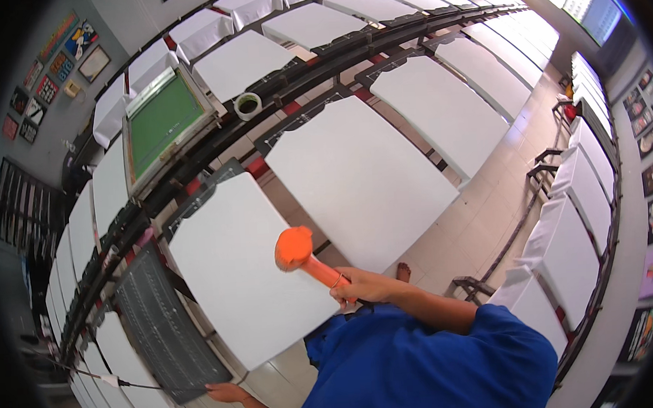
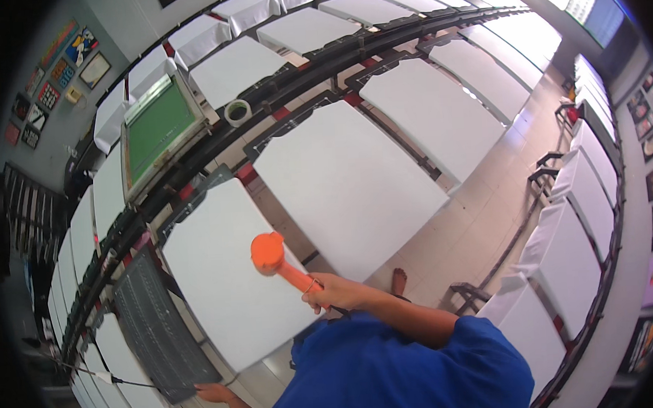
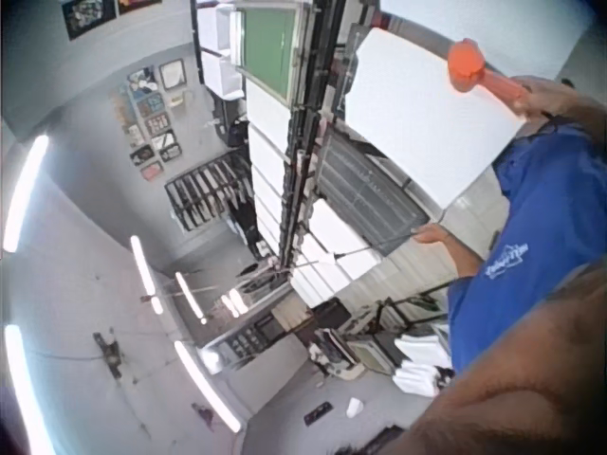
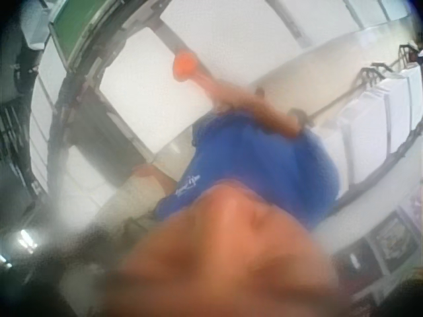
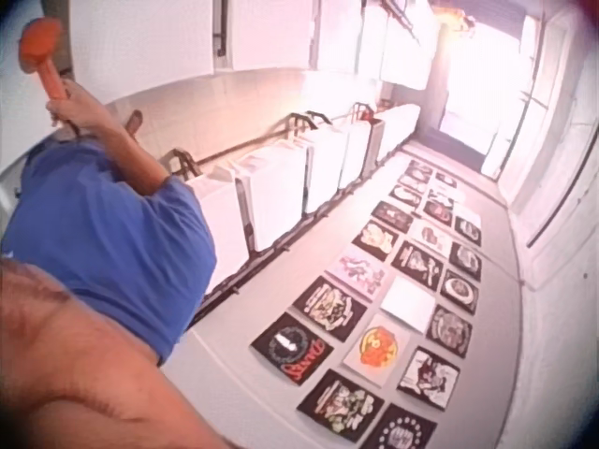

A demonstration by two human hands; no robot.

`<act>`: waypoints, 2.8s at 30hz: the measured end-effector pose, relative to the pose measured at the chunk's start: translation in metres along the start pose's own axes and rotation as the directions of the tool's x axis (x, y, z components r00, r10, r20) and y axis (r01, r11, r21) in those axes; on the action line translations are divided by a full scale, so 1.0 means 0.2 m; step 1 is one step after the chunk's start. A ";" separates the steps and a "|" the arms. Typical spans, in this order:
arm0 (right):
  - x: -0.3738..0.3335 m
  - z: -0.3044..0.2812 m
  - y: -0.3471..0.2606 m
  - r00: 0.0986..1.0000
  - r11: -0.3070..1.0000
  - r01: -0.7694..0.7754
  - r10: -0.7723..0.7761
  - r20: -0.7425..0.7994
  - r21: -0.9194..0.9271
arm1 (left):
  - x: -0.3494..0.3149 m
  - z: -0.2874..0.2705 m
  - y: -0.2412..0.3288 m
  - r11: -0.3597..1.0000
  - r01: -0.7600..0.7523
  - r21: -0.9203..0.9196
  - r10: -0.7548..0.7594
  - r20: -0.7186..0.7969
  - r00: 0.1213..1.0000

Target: The person uses an orange heat gun to apply heat to a white fabric sheet stretched over a screen printing frame. They move the heat gun across the surface while holding a long metal rod in the other hand to stabilize the frame.

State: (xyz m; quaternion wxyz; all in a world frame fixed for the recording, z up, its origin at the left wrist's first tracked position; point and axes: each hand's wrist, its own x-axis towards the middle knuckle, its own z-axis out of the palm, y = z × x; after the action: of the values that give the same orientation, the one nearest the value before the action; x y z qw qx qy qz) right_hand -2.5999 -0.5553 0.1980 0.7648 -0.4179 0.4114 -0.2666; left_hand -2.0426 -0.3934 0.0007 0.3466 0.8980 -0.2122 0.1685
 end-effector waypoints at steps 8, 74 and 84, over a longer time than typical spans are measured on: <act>-0.44 -0.85 -0.11 0.994 0.992 -0.051 0.062 -0.094 0.115 | -0.77 -0.42 1.11 0.950 0.071 -0.304 -0.064 0.034 0.997; 0.70 -1.23 -0.95 0.984 0.885 -0.180 0.164 -0.074 -0.430 | -1.31 0.13 1.32 0.942 0.316 0.116 -0.326 0.075 0.942; 0.67 -1.30 -0.96 0.985 0.921 -0.131 0.080 -0.150 -0.367 | -1.33 0.15 1.26 0.956 0.271 0.112 -0.281 0.085 0.956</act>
State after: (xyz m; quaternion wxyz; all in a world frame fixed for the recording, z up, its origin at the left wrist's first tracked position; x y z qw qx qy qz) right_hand -2.7638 -0.8636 0.2266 0.6550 -0.5151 0.5267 -0.1682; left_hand -2.3898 -0.5125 -0.0008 0.3106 0.9423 -0.0930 0.0833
